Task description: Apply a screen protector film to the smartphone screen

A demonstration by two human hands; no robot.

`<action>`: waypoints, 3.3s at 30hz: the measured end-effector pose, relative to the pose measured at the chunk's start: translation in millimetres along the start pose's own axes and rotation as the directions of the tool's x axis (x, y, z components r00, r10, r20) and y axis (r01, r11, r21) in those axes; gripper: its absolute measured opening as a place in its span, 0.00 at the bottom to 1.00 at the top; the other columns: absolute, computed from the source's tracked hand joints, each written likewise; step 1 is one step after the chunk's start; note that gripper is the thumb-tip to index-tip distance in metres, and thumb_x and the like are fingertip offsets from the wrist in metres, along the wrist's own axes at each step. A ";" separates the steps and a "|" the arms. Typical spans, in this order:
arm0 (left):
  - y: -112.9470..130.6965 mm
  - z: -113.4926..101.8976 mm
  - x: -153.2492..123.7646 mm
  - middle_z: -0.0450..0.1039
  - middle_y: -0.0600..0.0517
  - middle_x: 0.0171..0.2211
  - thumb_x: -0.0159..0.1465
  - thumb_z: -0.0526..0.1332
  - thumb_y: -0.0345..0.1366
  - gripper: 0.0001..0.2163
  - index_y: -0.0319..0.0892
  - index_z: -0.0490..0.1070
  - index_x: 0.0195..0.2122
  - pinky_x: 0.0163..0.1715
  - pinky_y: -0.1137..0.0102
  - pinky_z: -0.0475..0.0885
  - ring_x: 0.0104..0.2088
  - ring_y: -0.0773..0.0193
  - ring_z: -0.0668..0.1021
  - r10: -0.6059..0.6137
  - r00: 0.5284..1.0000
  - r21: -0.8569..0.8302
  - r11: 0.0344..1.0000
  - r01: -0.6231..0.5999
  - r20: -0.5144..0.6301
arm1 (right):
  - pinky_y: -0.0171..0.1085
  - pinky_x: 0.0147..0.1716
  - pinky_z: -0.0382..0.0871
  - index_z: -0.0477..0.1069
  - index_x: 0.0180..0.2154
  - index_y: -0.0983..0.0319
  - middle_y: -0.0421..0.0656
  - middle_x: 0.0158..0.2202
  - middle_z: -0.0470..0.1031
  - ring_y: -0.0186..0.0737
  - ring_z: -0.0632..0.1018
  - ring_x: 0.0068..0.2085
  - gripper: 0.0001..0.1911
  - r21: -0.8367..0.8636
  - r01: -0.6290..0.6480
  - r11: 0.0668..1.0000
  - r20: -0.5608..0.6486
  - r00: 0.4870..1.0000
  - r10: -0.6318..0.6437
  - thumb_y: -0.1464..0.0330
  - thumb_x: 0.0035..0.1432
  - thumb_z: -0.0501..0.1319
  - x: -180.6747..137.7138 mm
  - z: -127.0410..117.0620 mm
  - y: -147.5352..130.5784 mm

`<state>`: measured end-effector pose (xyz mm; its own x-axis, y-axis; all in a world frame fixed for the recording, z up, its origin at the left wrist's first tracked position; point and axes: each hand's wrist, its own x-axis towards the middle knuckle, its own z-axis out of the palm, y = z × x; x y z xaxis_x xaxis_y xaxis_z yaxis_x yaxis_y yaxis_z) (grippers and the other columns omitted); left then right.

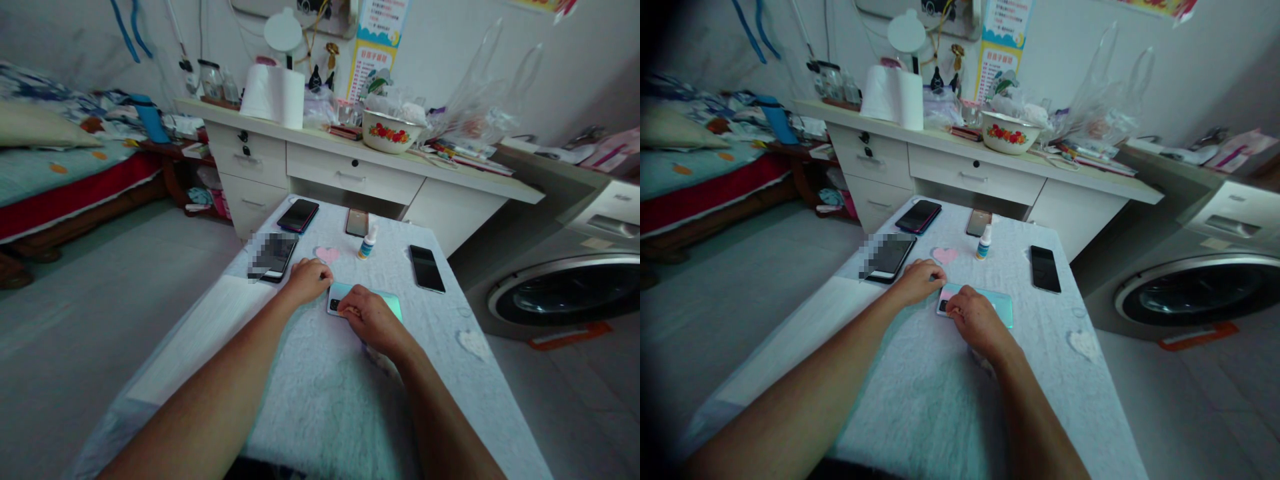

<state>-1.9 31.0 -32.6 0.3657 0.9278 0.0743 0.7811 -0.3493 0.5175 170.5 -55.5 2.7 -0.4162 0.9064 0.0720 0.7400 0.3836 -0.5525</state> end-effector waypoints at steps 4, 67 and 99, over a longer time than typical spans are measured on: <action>1.7 -1.6 -0.6 0.77 0.51 0.41 0.59 0.57 0.39 0.09 0.47 0.78 0.32 0.45 0.62 0.64 0.46 0.55 0.73 0.004 1.000 -0.005 1.000 -0.004 0.003 | 0.33 0.39 0.64 0.75 0.35 0.64 0.43 0.36 0.70 0.34 0.72 0.36 0.11 -0.006 0.029 1.000 -0.045 0.999 -0.029 0.81 0.57 0.57 4.4 10.7 -1.9; 0.6 0.3 0.9 0.77 0.51 0.40 0.59 0.57 0.39 0.10 0.46 0.78 0.32 0.44 0.62 0.64 0.45 0.55 0.73 0.013 1.000 0.016 1.000 -0.013 -0.003 | 0.31 0.39 0.63 0.77 0.36 0.64 0.43 0.35 0.68 0.33 0.72 0.36 0.12 -0.138 -0.020 0.990 -0.132 0.991 0.002 0.77 0.63 0.54 14.9 18.6 -0.3; 1.4 -1.4 0.2 0.77 0.52 0.40 0.58 0.58 0.40 0.09 0.47 0.78 0.31 0.45 0.62 0.64 0.45 0.55 0.74 0.003 1.000 -0.007 1.000 -0.003 0.003 | 0.32 0.36 0.60 0.76 0.35 0.64 0.42 0.34 0.69 0.33 0.71 0.34 0.12 -0.167 -0.116 0.979 -0.101 0.990 0.100 0.79 0.56 0.55 7.4 5.0 2.5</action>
<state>-1.4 30.9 -30.6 0.3694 0.9264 0.0730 0.7766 -0.3509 0.5233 166.7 -48.7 -2.3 -0.2850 0.9533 0.0999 0.8610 0.3004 -0.4104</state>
